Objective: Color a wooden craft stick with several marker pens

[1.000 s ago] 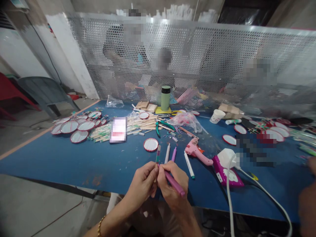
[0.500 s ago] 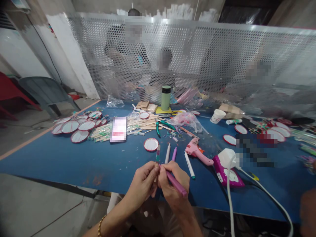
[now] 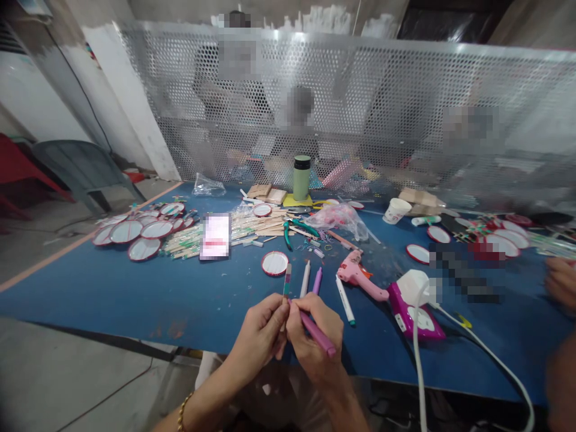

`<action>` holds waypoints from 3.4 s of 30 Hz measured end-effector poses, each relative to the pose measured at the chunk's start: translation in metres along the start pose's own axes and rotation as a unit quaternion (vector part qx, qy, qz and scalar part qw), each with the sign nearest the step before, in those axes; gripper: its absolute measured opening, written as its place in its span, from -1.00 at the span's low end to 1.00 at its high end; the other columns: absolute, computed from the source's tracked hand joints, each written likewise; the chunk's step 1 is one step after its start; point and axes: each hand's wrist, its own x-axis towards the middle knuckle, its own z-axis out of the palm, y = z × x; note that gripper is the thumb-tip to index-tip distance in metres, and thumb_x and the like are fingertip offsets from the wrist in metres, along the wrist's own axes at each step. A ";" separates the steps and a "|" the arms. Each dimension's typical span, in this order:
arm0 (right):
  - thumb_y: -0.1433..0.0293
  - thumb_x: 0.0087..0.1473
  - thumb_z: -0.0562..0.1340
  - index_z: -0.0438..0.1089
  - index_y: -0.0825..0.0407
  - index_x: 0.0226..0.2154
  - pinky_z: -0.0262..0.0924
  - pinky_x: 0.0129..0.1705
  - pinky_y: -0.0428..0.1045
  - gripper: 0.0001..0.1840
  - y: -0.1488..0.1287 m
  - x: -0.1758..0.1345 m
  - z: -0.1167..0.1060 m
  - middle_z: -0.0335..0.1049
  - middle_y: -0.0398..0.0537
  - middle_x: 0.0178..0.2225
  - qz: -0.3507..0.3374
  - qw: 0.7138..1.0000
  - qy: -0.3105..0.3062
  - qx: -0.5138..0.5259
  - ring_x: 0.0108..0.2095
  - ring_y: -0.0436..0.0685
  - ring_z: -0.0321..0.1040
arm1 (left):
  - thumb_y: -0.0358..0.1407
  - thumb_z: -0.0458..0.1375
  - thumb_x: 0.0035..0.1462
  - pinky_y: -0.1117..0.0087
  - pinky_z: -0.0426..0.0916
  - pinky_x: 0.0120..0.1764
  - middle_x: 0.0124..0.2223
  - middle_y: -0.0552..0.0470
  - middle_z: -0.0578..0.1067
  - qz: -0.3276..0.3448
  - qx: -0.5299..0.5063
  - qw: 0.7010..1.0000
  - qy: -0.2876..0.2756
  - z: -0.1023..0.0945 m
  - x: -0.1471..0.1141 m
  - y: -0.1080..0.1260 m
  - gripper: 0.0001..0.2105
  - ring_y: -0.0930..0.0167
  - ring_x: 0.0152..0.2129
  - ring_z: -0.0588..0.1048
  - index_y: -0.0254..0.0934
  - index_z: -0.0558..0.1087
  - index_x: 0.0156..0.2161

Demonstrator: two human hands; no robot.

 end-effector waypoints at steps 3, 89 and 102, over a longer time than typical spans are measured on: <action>0.49 0.19 0.21 0.39 0.02 -0.41 0.26 -0.49 -0.19 -0.86 -0.001 0.000 -0.002 0.41 -0.22 -0.54 0.001 1.000 0.002 -0.006 -0.58 -0.08 0.36 | 0.02 0.02 0.26 0.58 0.03 -0.72 -0.69 0.26 0.24 -0.002 -0.003 1.000 0.000 0.000 0.000 -0.001 -0.63 0.59 -0.84 0.17 -0.23 0.25 -0.43; 0.32 0.17 0.19 0.38 0.01 -0.54 0.16 -0.59 -0.13 -0.73 0.020 0.003 0.004 0.30 -0.24 -0.69 0.065 0.996 0.066 0.013 -0.68 -0.04 0.24 | 0.05 -0.01 0.15 0.56 0.01 -0.73 -0.63 0.15 0.39 -0.017 0.046 0.998 -0.027 -0.001 0.019 -0.006 -0.64 0.56 -0.84 0.22 -0.24 0.27 -0.35; 0.32 0.11 0.18 0.36 0.02 -0.53 0.17 -0.56 -0.10 -0.77 0.025 0.007 0.007 0.34 -0.22 -0.61 0.144 0.984 0.099 0.030 -0.64 -0.02 0.25 | -0.05 0.06 0.18 0.59 0.07 -0.76 -0.54 0.15 0.45 0.002 0.024 0.999 -0.037 -0.003 0.020 0.002 -0.71 0.56 -0.80 0.32 -0.27 0.29 -0.22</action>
